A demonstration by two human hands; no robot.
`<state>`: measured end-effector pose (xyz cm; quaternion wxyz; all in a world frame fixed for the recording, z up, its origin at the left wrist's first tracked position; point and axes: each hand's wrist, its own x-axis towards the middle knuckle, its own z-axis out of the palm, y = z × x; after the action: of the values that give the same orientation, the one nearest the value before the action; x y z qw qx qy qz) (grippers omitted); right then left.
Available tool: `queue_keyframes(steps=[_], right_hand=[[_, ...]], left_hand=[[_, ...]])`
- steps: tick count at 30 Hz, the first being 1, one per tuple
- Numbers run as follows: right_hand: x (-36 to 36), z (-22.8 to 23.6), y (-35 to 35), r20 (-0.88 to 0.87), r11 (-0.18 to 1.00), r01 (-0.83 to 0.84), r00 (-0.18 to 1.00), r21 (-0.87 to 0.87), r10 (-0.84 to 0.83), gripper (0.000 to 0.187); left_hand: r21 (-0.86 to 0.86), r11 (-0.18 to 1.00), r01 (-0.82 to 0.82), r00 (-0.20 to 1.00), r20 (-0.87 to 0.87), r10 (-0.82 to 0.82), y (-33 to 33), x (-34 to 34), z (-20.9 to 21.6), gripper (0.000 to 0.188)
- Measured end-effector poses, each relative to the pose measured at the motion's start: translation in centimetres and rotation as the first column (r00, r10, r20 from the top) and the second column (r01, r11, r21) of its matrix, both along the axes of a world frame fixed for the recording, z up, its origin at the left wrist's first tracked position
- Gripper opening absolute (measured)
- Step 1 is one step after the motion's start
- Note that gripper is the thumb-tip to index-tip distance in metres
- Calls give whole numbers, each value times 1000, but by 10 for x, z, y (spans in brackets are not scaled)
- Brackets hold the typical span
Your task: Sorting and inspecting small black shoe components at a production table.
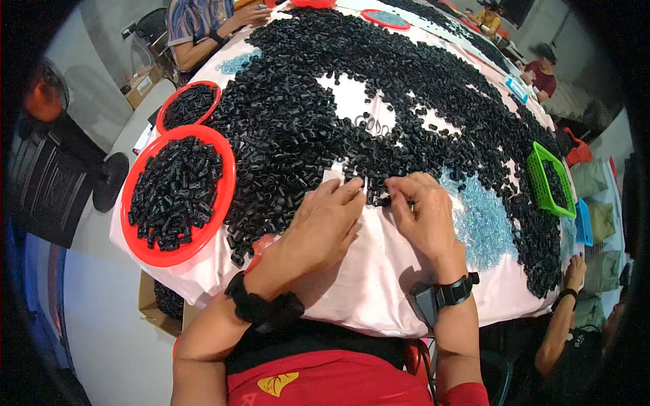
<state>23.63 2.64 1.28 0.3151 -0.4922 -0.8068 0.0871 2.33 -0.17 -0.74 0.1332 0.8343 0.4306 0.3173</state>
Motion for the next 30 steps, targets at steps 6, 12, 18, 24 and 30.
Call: queue_keyframes(steps=[6, 12, 18, 24, 30], right_hand=[[14, 8, 2, 12, 982, 185, 983, -29, -185, 14], [9, 5, 3, -62, 987, 105, 992, -121, -113, 16], [14, 13, 6, -527, 955, 266, 835, 132, -160, 15], [13, 18, 2, -414, 925, 211, 908, 315, -66, 16], [10, 16, 2, -398, 928, 170, 917, 331, -26, 17]], left_hand=[[-63, 996, -58, 993, 96, 64, -8, -4, 10, 22], [37, 999, 35, 999, -19, -34, 3, 14, -1, 28], [30, 989, 142, 988, -58, -140, 7, 54, -2, 29], [198, 959, 200, 976, -120, -179, -6, 87, -26, 33], [-21, 981, 194, 981, 18, -194, -4, 46, -9, 25]])
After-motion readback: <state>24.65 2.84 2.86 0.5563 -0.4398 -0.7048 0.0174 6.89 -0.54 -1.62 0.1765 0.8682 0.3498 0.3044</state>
